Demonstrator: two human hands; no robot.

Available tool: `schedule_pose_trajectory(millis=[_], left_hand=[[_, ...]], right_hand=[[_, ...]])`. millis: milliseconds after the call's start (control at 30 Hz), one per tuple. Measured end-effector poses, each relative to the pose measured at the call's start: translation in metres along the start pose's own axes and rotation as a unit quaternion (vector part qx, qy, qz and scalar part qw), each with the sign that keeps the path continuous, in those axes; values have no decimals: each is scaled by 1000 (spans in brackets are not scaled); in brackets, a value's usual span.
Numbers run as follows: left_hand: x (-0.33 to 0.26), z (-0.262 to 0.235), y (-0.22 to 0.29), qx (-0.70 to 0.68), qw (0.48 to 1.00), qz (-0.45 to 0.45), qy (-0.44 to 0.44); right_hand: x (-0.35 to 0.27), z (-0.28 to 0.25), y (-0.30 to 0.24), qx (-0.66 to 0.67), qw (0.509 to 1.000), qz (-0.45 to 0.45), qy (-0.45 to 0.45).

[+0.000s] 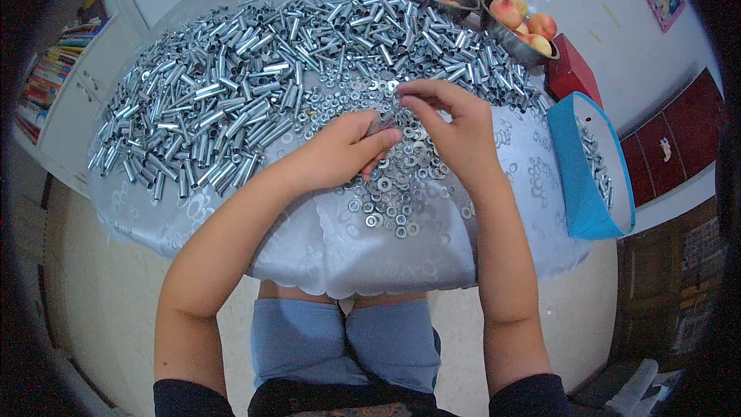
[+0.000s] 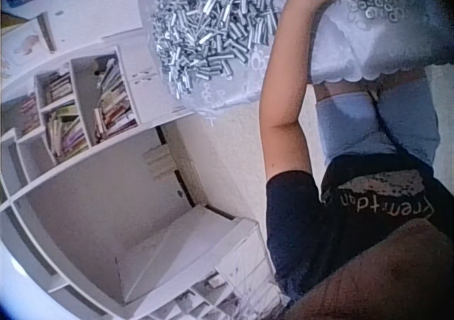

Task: The person sits on the floor and assembles metal hardware by picking up cylindrical pins and washers from a large pile on a table. They insert the washers onto the pins one by one, creating small assembled units.

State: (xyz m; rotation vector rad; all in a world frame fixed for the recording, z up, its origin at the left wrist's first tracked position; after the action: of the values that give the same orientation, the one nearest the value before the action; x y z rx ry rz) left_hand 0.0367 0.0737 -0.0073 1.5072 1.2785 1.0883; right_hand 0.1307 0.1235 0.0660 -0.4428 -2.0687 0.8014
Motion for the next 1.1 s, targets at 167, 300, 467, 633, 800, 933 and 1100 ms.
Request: schedule_pose_trajectory(millis=[167, 300, 467, 633, 800, 933, 1100], left_hand=[[-1, -5, -4, -13, 999, -31, 6], [-1, -8, -4, -21, 999, -42, 12], [-3, -8, -1, -108, 992, -58, 31], [-3, -6, -1, -172, 983, -56, 8], [-4, -4, 0, -217, 974, -60, -12], [-6, -7, 0, -253, 964, -84, -18], [-7, -9, 0, -253, 962, -96, -17]], right_hand=[[-2, 5, -9, 10, 1000, -2, -21], [-3, 7, -7, 47, 998, 11, -30], [-4, 13, -4, 110, 992, 25, -55], [-4, 13, -4, 143, 986, 37, -79], [-5, 16, -1, 219, 965, 96, -105], [-6, 18, -1, 235, 963, 73, -114], [-3, 14, -7, 189, 975, 18, -115]])
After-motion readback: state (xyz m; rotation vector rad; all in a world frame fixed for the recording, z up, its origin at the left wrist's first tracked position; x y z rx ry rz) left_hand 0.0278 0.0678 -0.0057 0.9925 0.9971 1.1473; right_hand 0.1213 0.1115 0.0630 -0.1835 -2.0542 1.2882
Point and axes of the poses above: each hand's wrist, its own x-axis towards the middle knuckle, its own z-axis out of the palm, y = z × x, the point moved 8 cm from there along x, towards the middle knuckle, and after that the axes turned 4 degrees about x, right-handed, at the moved point
